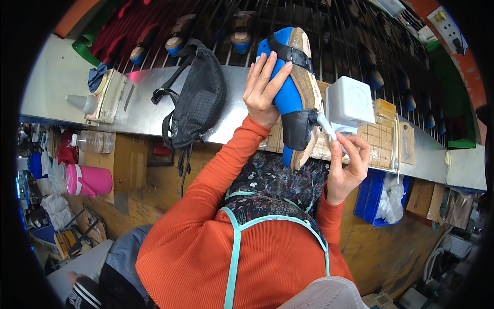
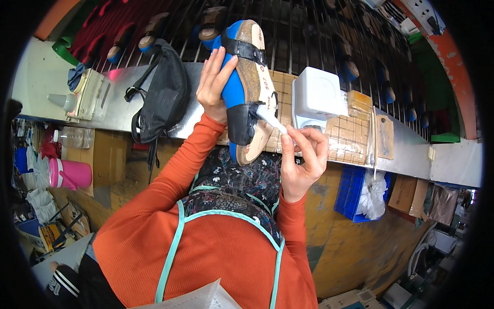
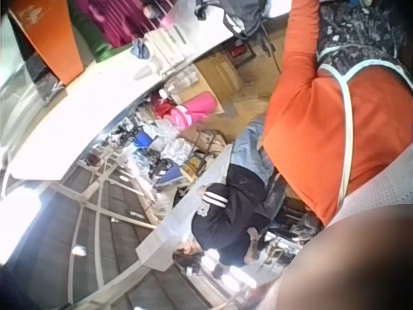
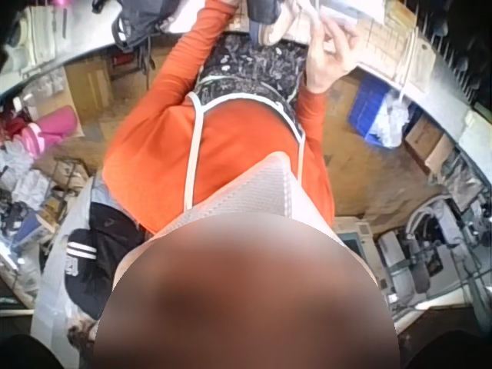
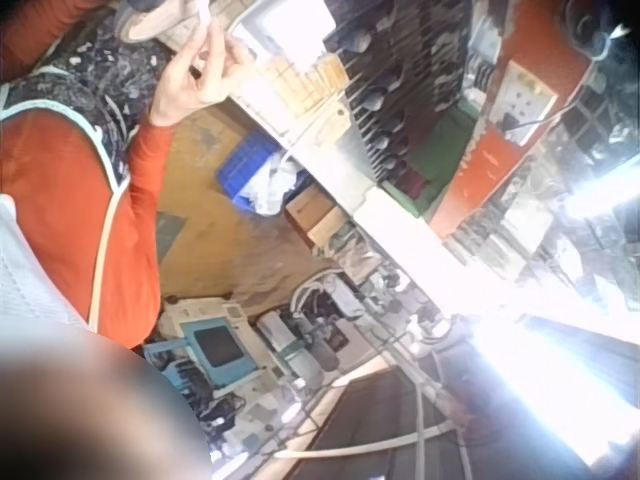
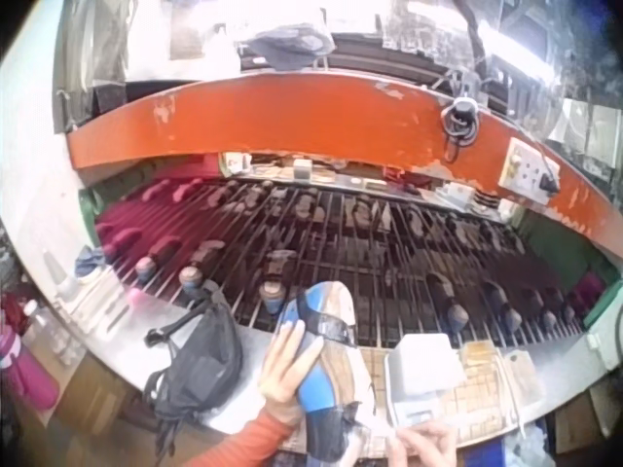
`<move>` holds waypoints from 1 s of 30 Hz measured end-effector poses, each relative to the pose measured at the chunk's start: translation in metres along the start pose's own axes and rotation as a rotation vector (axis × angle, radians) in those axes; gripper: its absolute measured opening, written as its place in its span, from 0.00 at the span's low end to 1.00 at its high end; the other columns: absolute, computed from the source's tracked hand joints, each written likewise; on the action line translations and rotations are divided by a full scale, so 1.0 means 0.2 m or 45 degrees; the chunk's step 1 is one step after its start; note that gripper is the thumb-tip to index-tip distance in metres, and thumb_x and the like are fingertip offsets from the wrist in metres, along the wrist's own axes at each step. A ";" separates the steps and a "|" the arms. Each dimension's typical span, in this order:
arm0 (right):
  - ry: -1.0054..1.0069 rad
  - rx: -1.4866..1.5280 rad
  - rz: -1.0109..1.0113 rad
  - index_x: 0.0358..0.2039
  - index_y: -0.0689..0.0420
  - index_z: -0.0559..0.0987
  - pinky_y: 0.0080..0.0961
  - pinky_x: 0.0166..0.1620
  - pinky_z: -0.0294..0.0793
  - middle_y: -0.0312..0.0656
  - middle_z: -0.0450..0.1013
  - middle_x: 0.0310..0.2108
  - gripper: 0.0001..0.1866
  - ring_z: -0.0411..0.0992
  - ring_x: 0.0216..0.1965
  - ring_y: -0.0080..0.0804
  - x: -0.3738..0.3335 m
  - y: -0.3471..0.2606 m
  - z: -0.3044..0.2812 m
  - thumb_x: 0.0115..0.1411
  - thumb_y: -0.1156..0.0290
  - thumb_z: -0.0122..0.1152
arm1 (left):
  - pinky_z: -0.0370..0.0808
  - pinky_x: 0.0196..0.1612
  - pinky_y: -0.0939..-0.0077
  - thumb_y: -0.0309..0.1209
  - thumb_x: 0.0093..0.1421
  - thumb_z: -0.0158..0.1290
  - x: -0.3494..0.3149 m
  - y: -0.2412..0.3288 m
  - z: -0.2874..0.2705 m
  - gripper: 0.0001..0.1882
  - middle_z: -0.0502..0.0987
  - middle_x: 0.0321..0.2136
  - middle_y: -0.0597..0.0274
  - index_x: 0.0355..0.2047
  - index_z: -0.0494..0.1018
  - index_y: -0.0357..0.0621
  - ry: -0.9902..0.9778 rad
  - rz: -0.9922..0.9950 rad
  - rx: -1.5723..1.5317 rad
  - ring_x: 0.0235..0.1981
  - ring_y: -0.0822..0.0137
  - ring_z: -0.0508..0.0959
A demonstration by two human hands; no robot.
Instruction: The person applies glue to the sole and side edges of a blue and black shoe using a small brush. They repeatedly dip the brush into a white container and spread the adhesive along the shoe's perimeter.
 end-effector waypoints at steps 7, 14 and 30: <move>-0.052 0.046 -0.003 0.36 0.61 0.83 0.15 0.27 0.70 0.39 0.70 0.36 0.09 0.69 0.32 0.23 -0.07 0.00 -0.02 0.53 0.81 0.67 | 0.65 0.59 0.48 0.27 0.47 0.61 0.02 -0.02 0.02 0.29 0.71 0.56 0.51 0.53 0.75 0.58 -0.045 -0.053 0.000 0.57 0.45 0.71; -0.081 0.207 0.080 0.35 0.62 0.83 0.19 0.33 0.71 0.40 0.70 0.36 0.08 0.69 0.35 0.25 -0.07 0.04 -0.05 0.53 0.81 0.67 | 0.66 0.59 0.50 0.27 0.45 0.62 0.04 -0.02 0.04 0.31 0.72 0.56 0.52 0.53 0.75 0.58 -0.083 -0.060 0.035 0.56 0.46 0.72; -0.069 0.257 0.356 0.36 0.63 0.83 0.16 0.32 0.68 0.40 0.69 0.35 0.09 0.68 0.34 0.23 -0.16 0.05 -0.08 0.53 0.80 0.66 | 0.67 0.59 0.55 0.21 0.36 0.67 -0.05 -0.10 0.08 0.39 0.72 0.54 0.48 0.53 0.74 0.57 -0.262 -0.206 0.085 0.56 0.45 0.72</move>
Point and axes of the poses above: each hand's wrist, its own x-axis towards the middle knuckle, its own z-axis out of the palm, y = z × x, the point moved 7 cm from there along x, towards the middle knuckle
